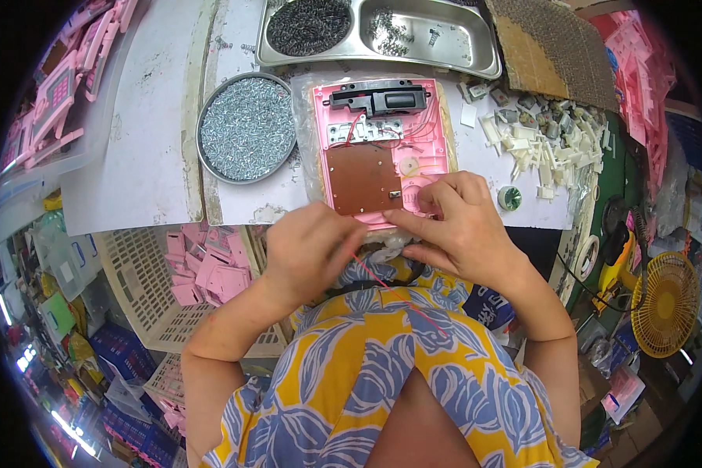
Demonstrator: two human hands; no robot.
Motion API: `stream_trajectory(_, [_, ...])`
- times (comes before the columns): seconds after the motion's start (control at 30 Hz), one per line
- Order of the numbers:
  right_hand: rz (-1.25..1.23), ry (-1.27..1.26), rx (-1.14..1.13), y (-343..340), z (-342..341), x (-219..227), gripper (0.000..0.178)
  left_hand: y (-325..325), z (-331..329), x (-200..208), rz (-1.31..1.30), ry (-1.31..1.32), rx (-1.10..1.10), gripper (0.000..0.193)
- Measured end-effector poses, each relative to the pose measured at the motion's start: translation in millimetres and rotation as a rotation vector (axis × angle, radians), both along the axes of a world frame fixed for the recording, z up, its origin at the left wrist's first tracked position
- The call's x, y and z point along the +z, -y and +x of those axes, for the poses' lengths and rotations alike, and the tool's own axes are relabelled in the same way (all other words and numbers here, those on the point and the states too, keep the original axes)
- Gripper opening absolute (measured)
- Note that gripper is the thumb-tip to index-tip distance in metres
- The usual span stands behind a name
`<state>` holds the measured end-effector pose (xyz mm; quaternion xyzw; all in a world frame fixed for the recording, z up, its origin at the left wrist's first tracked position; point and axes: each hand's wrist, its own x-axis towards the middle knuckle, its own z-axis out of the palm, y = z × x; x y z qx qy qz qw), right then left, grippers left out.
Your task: Assembling a toy electronic device by soldering internal components and securing the case with screws.
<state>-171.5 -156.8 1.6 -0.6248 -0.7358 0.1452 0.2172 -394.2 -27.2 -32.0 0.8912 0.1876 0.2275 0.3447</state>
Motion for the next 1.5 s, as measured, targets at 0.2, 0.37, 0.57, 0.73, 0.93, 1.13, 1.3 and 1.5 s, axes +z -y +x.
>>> stream_trajectory(0.2, [0.190, -0.021, -0.128, -18, -45, -10, 0.027, -2, -25, -10, -0.143, -0.056, 0.055, 0.009])
stream_trajectory(0.37, [0.198, -0.008, -0.131, -28, -62, -20, 0.017, 27, -38, -15, -0.107, -0.242, -0.091, 0.010])
stream_trajectory(0.57, [0.150, 0.060, -0.116, -25, -66, -24, 0.020, -8, -38, 11, -0.145, -0.278, -0.274, 0.019])
stream_trajectory(0.73, [-0.032, 0.029, 0.092, -50, -49, 13, 0.016, -34, -15, 0, -0.049, -0.017, -0.281, 0.018])
stream_trajectory(0.93, [0.395, -0.109, -0.206, -213, 18, 57, 0.017, -46, -14, -12, 0.002, 0.096, -0.393, 0.018])
stream_trajectory(1.13, [0.754, 0.346, -0.507, -392, 95, 9, 0.014, -50, -10, -13, -0.038, 0.089, -0.419, 0.018])
stream_trajectory(1.3, [0.785, 0.563, -0.476, -412, 110, 1, 0.017, -44, -15, -21, -0.079, 0.139, -0.400, 0.018])
stream_trajectory(1.5, [0.704, 0.421, -0.464, -427, 118, 1, 0.010, -52, -13, -15, -0.032, 0.064, -0.462, 0.021])
